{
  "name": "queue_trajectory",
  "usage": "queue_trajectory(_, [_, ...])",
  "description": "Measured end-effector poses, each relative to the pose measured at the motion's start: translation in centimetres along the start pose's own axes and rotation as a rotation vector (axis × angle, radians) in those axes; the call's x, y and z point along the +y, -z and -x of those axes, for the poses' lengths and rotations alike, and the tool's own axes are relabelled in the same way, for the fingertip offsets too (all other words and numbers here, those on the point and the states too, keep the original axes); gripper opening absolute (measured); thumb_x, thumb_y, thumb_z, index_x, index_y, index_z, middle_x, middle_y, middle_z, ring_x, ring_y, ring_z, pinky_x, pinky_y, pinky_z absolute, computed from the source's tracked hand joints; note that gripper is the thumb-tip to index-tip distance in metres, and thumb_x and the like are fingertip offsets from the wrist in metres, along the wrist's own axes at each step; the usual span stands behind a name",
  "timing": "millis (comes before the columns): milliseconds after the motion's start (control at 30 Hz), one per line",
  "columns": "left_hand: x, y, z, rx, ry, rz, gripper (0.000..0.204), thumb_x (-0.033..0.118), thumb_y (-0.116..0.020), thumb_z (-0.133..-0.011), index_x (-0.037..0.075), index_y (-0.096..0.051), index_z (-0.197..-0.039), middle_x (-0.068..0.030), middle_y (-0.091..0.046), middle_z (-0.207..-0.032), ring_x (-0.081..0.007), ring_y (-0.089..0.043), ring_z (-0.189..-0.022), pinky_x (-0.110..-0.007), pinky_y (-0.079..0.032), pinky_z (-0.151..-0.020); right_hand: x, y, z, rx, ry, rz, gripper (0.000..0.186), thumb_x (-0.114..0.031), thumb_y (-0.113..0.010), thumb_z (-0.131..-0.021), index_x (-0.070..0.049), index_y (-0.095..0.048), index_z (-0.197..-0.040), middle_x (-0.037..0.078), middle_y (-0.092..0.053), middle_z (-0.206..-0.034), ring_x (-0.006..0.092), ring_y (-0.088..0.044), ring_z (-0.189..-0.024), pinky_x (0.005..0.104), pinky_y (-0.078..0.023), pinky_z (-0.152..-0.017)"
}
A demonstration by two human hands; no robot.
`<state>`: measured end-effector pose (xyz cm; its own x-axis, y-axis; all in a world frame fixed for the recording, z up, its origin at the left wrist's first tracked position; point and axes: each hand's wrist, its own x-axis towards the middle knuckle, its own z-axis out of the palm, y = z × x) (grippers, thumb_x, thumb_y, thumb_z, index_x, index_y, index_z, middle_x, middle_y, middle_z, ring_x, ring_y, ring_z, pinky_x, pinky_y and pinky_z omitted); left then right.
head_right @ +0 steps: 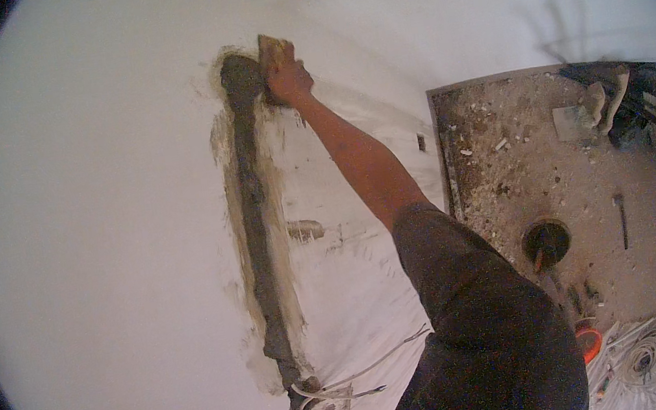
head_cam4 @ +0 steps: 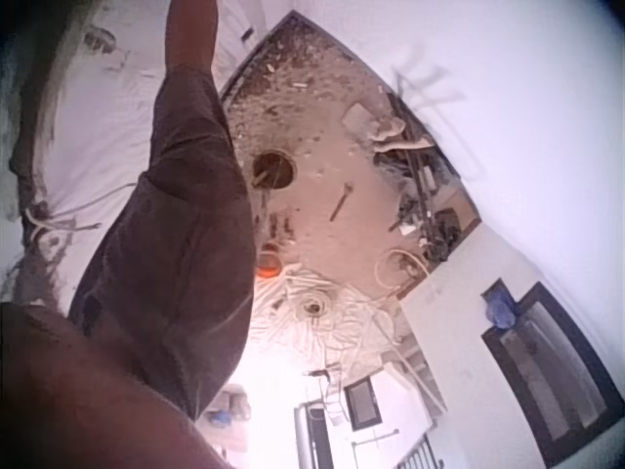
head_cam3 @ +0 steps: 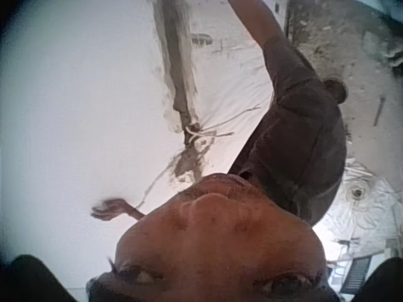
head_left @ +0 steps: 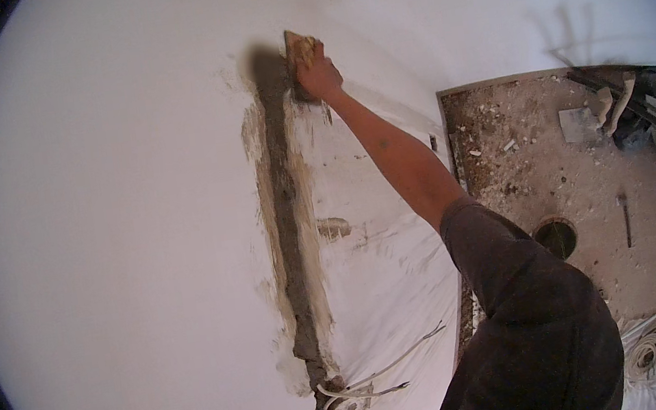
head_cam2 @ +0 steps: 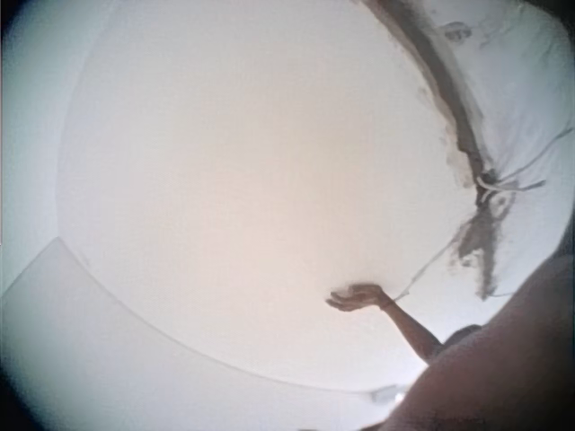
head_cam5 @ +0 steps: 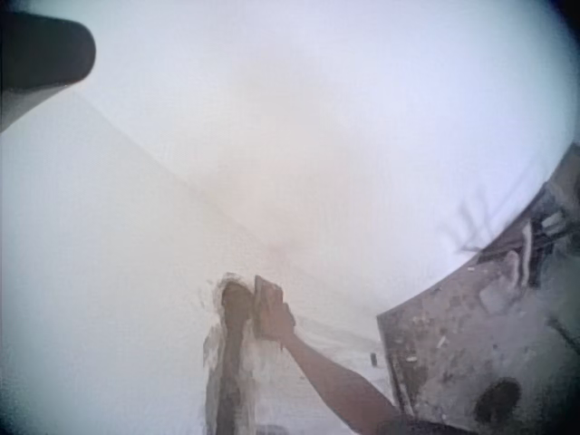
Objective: The person applies plaster to a channel in a wall using a rectangular trowel, smoothing the material over electrical wires and into the groove.
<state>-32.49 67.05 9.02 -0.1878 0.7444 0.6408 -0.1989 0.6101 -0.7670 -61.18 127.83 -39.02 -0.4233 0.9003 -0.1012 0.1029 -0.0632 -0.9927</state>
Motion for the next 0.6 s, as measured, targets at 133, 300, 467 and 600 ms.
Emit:
queue_trajectory(133, [-0.5,2.1,-0.1,-0.043,0.021,-0.034,0.051,0.038,-0.032,-0.100,0.001,-0.044,-0.133,-0.0244,-0.040,-0.138,-0.0406,-0.040,-0.127,-0.054,-0.034,-0.097,-0.8,-2.7,9.9,0.000,0.339,-0.177,0.071,-0.036,-0.046,-0.091,-0.006,-0.014,-0.146,0.028,-0.051,-0.125,0.0437,-0.056,-0.108,0.0521,-0.048,-0.086])
queue_trajectory(300, [-1.2,0.6,1.1,-0.025,0.034,0.010,0.053,0.040,-0.031,-0.100,0.002,-0.043,-0.134,-0.0241,-0.039,-0.140,-0.0399,-0.037,-0.129,-0.054,-0.032,-0.098,-4.5,-1.2,3.3,0.005,0.169,-0.036,0.072,-0.038,-0.049,-0.088,-0.006,-0.019,-0.145,0.027,-0.050,-0.126,0.0446,-0.054,-0.110,0.0535,-0.046,-0.088])
queue_trajectory(467, [-0.9,2.1,0.9,-0.050,0.068,0.018,0.053,0.041,-0.028,-0.100,0.003,-0.043,-0.134,-0.0236,-0.038,-0.141,-0.0401,-0.036,-0.130,-0.055,-0.031,-0.099,3.4,0.1,6.0,-0.071,-0.020,-0.072,0.072,-0.039,-0.049,-0.090,-0.006,-0.018,-0.145,0.030,-0.056,-0.113,0.0464,-0.057,-0.101,0.0530,-0.046,-0.087])
queue_trajectory(600, [-1.1,2.3,0.6,-0.034,0.057,0.009,0.054,0.042,-0.026,-0.100,0.004,-0.044,-0.133,-0.0221,-0.039,-0.140,-0.0392,-0.036,-0.131,-0.056,-0.029,-0.099,6.3,-1.3,22.3,-0.042,0.161,-0.189,0.065,-0.029,-0.051,-0.091,-0.008,-0.021,-0.145,0.025,-0.046,-0.130,0.0433,-0.053,-0.110,0.0500,-0.046,-0.089])
